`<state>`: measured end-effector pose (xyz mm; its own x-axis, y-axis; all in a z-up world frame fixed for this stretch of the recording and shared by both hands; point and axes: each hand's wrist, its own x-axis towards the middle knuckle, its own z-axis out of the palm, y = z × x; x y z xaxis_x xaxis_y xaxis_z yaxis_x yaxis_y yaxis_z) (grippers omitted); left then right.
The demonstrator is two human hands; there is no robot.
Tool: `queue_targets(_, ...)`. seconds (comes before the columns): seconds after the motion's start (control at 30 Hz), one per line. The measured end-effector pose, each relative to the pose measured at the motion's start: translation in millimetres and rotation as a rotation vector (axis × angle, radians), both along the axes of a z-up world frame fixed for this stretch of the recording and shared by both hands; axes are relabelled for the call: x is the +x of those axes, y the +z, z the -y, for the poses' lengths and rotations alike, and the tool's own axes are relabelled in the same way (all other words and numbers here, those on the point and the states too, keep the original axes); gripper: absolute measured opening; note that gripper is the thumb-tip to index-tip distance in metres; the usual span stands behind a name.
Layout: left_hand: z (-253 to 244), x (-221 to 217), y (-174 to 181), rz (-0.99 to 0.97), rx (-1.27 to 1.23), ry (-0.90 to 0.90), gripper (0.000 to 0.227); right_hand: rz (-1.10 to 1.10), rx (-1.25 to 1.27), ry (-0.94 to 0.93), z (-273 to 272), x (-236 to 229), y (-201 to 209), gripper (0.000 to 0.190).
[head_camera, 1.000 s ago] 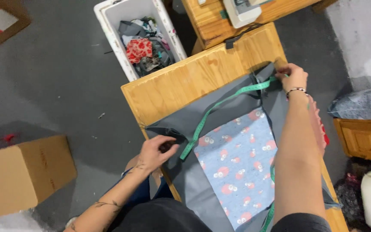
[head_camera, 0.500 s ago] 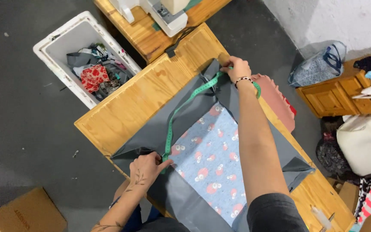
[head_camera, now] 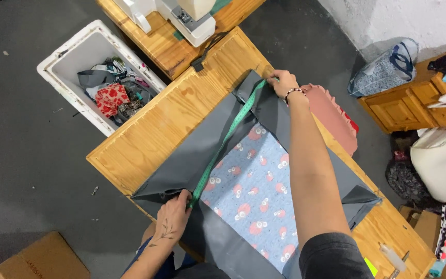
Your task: The person measures the dimensions of a blue fabric piece with a leopard print center using a green measuring tape and records the measurements on a sticky note. They then fold the fabric, move it aside, and repeat the measuring and recording process on a grey fabric piece with a different pattern.
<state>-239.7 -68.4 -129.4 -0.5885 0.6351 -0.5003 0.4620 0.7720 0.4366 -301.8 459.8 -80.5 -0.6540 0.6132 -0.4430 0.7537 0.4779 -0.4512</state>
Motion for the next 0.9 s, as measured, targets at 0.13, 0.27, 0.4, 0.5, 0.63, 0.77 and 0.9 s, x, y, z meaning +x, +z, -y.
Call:
queue_targets(0.13, 9.3, -15.8, -0.3, 0.094, 0.007, 0.022, 0.026, 0.068, -0.031, 0.017, 2.4, -3.3, 14.0, 0.027)
queue_targets(0.27, -1.7, -53.3, 68.5, 0.247, -0.339, -0.082, 0.024, 0.008, 0.105, 0.024, -2.1, -8.6, 8.7, 0.018)
queue_targets(0.4, 25.7, -73.1, 26.8, 0.173, -0.253, -0.054, 0.021, 0.143, 0.179, 0.001, 16.1, -23.7, 26.1, 0.029)
queue_targets(0.5, 9.8, -78.1, 71.8, 0.183, -0.265, 0.04, 0.022, 0.214, 0.403, -0.015, -10.5, -27.8, -29.5, 0.027)
queue_targets(0.63, 9.7, -95.0, 69.9, 0.33, -0.288, -0.004, 0.023, 0.199, 0.442, -0.084, 10.0, -27.6, -10.1, 0.025)
queue_targets(0.77, 7.3, -110.9, 93.4, 0.422, -0.183, -0.093, 0.021, 0.128, 0.44, -0.194, 9.5, -22.8, -20.5, 0.02)
queue_targets(0.9, 22.6, -114.9, 76.0, 0.422, -0.06, -0.128, 0.02, 0.139, 0.522, -0.213, -4.4, -21.6, -51.0, 0.019)
